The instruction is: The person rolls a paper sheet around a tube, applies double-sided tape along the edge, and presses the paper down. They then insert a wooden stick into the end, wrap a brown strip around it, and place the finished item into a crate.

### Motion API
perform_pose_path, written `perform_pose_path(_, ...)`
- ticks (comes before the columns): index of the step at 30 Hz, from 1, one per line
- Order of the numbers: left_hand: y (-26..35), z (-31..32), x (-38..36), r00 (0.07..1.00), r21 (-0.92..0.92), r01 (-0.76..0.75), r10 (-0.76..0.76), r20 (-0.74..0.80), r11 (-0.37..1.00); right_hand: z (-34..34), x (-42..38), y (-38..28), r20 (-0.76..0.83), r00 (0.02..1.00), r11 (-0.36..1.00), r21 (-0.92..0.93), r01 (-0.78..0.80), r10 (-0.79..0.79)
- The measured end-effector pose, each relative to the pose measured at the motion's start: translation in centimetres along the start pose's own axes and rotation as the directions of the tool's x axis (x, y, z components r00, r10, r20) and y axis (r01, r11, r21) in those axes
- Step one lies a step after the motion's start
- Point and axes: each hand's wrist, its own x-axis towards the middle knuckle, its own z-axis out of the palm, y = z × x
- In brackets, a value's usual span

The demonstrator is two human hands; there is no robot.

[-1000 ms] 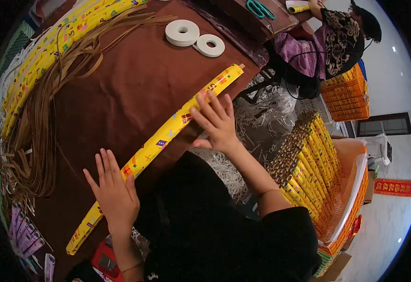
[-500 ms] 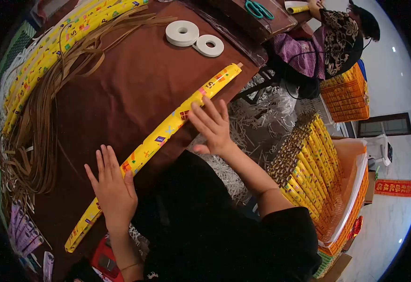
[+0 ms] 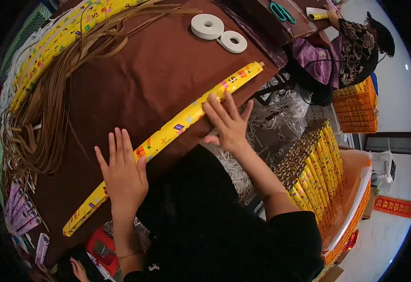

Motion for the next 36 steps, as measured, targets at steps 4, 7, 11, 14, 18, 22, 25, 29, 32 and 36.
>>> perform_pose_path(4,0.1,0.0,-0.1,1.0,0.026,0.011,-0.011,-0.003,1.0,-0.4,0.5,3.4,-0.037,0.998,0.992,-0.11,-0.058,0.055)
perform_pose_path(7,0.2,-0.1,0.0,1.0,0.022,0.019,-0.019,-0.001,1.0,-0.5,0.5,0.0,-0.062,0.995,0.97,0.235,-0.058,0.074)
perform_pose_path(11,0.2,-0.3,0.0,1.0,0.009,0.017,-0.017,0.006,1.0,-1.1,1.3,-6.1,-0.034,0.953,0.874,0.391,0.29,-0.301)
perform_pose_path(14,0.2,-0.4,0.0,1.0,-0.002,0.012,-0.012,0.012,1.0,-0.5,1.7,-5.2,-0.015,0.941,0.901,0.281,0.329,-0.339)
perform_pose_path(18,0.3,-0.1,0.0,1.0,0.009,0.009,-0.009,0.004,1.0,-1.0,1.3,0.7,0.045,0.986,0.981,0.119,0.154,-0.16)
perform_pose_path(22,0.2,0.2,-0.2,1.0,0.045,0.009,-0.009,0.006,0.999,-1.1,1.6,6.3,-0.016,1.0,1.0,-0.028,0.012,-0.012)
perform_pose_path(25,0.4,0.0,-0.1,1.0,0.059,0.012,-0.012,0.005,0.998,-1.8,2.4,6.5,-0.035,0.999,0.999,0.049,0.019,-0.017)
perform_pose_path(29,0.4,0.1,-0.1,1.0,0.08,0.007,-0.007,0.003,0.997,-1.4,3.3,4.0,0.052,0.976,0.969,0.138,0.203,-0.212)
perform_pose_path(32,0.3,0.2,-0.1,1.0,0.073,0.008,-0.01,0.022,0.997,-0.9,3.0,6.0,-0.031,0.989,0.985,0.096,0.144,-0.142)
perform_pose_path(36,0.3,0.0,0.0,1.0,0.057,0.012,-0.013,0.028,0.998,0.2,1.7,11.7,-0.083,0.996,1.0,-0.023,-0.016,0.015)
